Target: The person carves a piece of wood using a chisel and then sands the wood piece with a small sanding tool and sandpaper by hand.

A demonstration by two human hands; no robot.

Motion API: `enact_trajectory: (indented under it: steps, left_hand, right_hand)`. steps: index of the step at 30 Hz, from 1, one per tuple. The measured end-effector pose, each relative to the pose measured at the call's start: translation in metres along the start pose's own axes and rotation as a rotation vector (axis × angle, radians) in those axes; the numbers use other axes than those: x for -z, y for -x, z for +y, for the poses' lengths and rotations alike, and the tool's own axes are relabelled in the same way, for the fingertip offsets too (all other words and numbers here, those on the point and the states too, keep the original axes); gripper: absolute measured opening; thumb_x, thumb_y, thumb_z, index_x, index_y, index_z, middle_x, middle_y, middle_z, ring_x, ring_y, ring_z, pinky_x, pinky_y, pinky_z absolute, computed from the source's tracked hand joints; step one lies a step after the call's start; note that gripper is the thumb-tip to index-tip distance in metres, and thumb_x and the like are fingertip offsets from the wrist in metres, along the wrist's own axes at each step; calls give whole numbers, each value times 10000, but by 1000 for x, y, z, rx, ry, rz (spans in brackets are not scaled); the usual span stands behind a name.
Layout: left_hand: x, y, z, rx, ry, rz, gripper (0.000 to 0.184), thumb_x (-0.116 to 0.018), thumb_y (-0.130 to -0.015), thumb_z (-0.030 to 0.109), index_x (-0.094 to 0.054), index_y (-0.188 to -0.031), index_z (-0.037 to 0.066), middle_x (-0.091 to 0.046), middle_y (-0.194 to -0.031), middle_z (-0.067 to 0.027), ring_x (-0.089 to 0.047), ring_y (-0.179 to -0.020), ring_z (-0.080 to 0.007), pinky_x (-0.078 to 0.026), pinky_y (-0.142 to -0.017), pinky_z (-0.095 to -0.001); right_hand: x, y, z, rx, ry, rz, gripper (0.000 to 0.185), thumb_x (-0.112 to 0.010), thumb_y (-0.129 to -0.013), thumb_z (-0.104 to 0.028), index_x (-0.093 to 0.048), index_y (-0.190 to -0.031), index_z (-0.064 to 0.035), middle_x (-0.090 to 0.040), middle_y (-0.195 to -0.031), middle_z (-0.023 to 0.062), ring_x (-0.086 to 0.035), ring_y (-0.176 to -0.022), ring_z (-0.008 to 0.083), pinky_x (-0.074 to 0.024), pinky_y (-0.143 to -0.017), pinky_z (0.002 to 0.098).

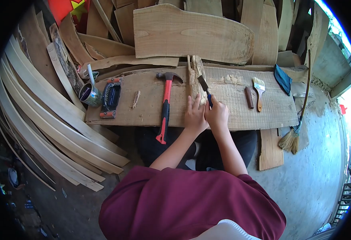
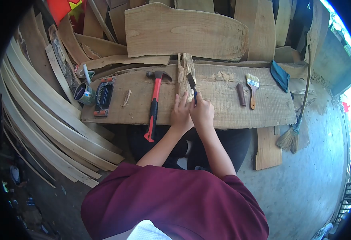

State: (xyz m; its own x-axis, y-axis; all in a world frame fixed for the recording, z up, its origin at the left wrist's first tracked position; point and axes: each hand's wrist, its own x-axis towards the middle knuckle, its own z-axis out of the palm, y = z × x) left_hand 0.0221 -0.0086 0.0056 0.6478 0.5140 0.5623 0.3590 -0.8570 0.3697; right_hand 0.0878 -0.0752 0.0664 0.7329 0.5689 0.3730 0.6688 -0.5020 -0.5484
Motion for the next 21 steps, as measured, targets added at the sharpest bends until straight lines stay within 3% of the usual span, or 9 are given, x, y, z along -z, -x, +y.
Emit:
enact_trajectory:
  steps: [21]
  left_hand:
    - [3,-1,3,37,67,23,328,-611,-722,129,-662,-1041,70,-470,-1362,-193,-371,-1277,-504,-415,-1018,-458]
  right_hand:
    - [-4,4,21,92,8,69,325,-670,-806,-205,-664,-1097,-61,-605,-666,179,-613,-561,354,-488,-512,437]
